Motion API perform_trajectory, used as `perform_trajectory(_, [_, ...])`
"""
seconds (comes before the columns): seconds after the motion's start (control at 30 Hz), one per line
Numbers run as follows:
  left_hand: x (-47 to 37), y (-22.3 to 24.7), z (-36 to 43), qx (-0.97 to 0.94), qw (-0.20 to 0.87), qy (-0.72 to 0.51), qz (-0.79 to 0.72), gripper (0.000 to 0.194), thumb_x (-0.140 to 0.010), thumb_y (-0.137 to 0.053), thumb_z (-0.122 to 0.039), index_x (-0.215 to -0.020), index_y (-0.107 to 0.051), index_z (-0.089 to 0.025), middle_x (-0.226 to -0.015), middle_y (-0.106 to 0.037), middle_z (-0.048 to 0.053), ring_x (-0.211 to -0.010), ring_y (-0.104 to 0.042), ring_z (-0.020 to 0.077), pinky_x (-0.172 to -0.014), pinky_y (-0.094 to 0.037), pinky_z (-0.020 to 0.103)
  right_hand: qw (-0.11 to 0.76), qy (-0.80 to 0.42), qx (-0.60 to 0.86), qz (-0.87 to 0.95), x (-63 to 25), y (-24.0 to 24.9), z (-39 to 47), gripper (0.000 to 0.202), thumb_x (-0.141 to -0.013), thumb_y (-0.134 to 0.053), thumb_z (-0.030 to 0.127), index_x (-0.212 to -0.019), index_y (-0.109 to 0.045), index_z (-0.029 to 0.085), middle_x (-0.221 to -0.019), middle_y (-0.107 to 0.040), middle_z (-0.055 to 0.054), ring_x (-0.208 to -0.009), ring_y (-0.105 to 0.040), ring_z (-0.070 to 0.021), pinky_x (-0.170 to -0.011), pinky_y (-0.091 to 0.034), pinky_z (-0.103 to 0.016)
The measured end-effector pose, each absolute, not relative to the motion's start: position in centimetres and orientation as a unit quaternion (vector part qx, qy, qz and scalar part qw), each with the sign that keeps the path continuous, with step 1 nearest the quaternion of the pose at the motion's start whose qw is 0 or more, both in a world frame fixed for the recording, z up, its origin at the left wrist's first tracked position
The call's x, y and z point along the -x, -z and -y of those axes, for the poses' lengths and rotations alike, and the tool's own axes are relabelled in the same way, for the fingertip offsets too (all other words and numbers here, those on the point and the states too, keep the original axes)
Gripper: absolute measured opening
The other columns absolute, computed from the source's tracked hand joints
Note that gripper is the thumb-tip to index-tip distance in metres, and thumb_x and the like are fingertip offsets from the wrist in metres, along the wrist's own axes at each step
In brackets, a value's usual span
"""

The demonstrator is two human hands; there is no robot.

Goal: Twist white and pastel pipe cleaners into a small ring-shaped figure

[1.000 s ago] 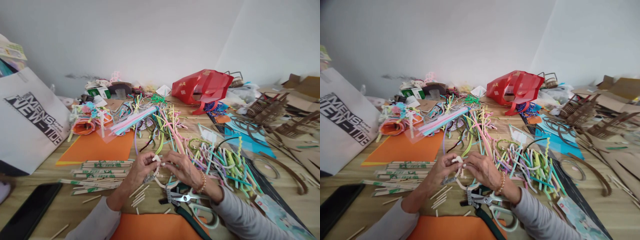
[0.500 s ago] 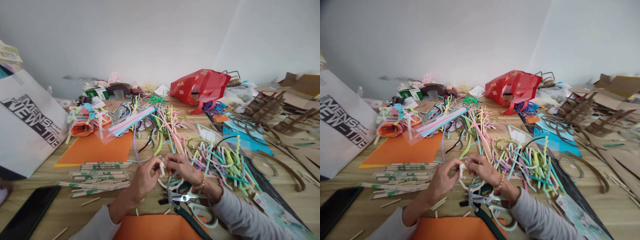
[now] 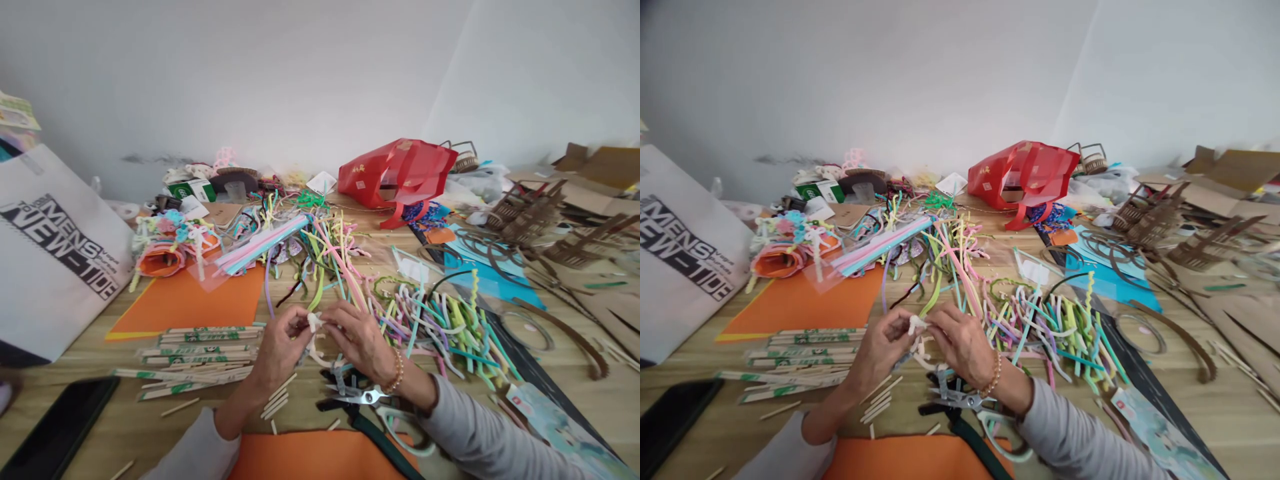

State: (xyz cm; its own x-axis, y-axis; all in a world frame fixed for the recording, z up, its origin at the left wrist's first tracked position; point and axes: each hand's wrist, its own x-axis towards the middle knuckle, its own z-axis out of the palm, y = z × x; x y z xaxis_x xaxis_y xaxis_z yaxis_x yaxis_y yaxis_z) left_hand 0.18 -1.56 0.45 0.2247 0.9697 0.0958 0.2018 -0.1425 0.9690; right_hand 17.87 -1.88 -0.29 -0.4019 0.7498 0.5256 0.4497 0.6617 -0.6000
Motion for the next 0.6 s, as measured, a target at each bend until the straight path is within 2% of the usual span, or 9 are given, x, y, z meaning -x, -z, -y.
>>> perform_trajectory(0.2, [-0.11,-0.23,1.53,-0.631,0.466,-0.406,-0.469,0.013,-0.08,-0.058,-0.026,-0.075,-0.06,-0.014,-0.068,-0.06,0.001,-0.064,-0.055,0.0135,-0.061,-0.045,0.023,0.378,-0.12,0.363,0.843,-18.09,1.05,1.68,0.021,-0.095,-0.047,0.018,-0.113,-0.057,0.02,-0.105,-0.063,-0.009,-0.091,-0.063,-0.0183,-0.079,-0.052,-0.03])
perform_trajectory(0.37, [0.02,-0.44,1.62,-0.666,0.431,-0.395,-0.463,0.011,-0.079,-0.056,-0.023,-0.075,-0.062,-0.015,-0.071,-0.062,0.002,-0.068,-0.058,0.0156,-0.064,-0.047,0.025,0.351,-0.085,0.368,0.857,-18.2,1.14,1.74,0.021,-0.096,-0.045,0.02,-0.112,-0.058,0.019,-0.105,-0.064,-0.01,-0.091,-0.064,-0.019,-0.078,-0.052,-0.031])
perform_trajectory(0.6, [-0.04,-0.69,1.72,-0.744,0.275,-0.426,-0.435,0.013,-0.08,-0.052,-0.016,-0.072,-0.062,-0.017,-0.071,-0.063,0.003,-0.068,-0.059,0.0155,-0.064,-0.047,0.025,0.378,-0.152,0.381,0.83,-17.93,1.09,1.73,0.018,-0.094,-0.049,0.02,-0.106,-0.063,0.019,-0.096,-0.067,-0.008,-0.086,-0.064,-0.0176,-0.077,-0.051,-0.028])
